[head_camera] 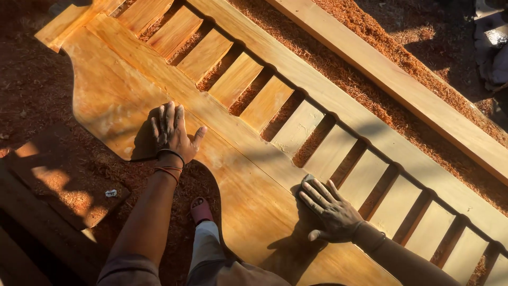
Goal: The person sands the surface of a wooden headboard using a sanding block, moving it back and forth across the slats and frame. The person then uses a chisel to scrape the surface of the wood.
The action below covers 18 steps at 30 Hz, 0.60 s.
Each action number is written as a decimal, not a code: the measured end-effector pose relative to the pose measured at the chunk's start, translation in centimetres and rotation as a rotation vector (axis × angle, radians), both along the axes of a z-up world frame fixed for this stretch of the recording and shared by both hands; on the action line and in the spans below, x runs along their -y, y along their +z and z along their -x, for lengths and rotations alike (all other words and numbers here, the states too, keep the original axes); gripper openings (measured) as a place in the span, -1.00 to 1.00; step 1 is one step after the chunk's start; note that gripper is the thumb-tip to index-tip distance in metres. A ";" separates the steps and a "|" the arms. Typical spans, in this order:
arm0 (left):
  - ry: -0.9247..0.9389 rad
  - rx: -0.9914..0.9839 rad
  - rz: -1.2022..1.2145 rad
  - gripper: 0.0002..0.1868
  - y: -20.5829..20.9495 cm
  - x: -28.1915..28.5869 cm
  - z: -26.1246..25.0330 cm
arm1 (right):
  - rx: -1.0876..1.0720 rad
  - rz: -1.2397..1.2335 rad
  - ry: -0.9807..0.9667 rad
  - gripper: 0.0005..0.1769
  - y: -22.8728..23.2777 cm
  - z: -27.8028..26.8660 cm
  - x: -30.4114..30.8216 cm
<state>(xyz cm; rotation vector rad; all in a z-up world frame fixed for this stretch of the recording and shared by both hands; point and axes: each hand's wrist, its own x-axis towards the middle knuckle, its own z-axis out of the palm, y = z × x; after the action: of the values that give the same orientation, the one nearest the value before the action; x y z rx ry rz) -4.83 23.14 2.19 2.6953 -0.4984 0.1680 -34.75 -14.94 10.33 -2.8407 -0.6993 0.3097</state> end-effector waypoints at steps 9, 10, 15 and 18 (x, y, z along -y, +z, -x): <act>0.013 -0.027 -0.014 -0.02 1.1 -0.2 0.2 | 0.125 -0.067 0.138 0.37 -1.4 -15.8 -9.1; 0.002 -0.020 0.004 -0.01 1.0 -0.2 0.1 | 0.141 -0.106 0.157 0.38 -1.7 -16.2 -9.1; 0.020 -0.041 0.021 -0.05 -0.5 -0.4 0.3 | 0.142 -0.117 0.169 0.35 0.5 -9.4 -5.5; -0.002 -0.013 0.040 -0.08 -1.4 -0.5 -0.1 | 0.087 -0.039 0.143 0.35 1.3 -2.3 -1.3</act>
<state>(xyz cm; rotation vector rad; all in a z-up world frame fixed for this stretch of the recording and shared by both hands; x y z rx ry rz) -4.73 23.66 0.76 2.6548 -0.4884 0.1581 -32.43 -13.60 11.58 -2.7866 -0.9187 0.1928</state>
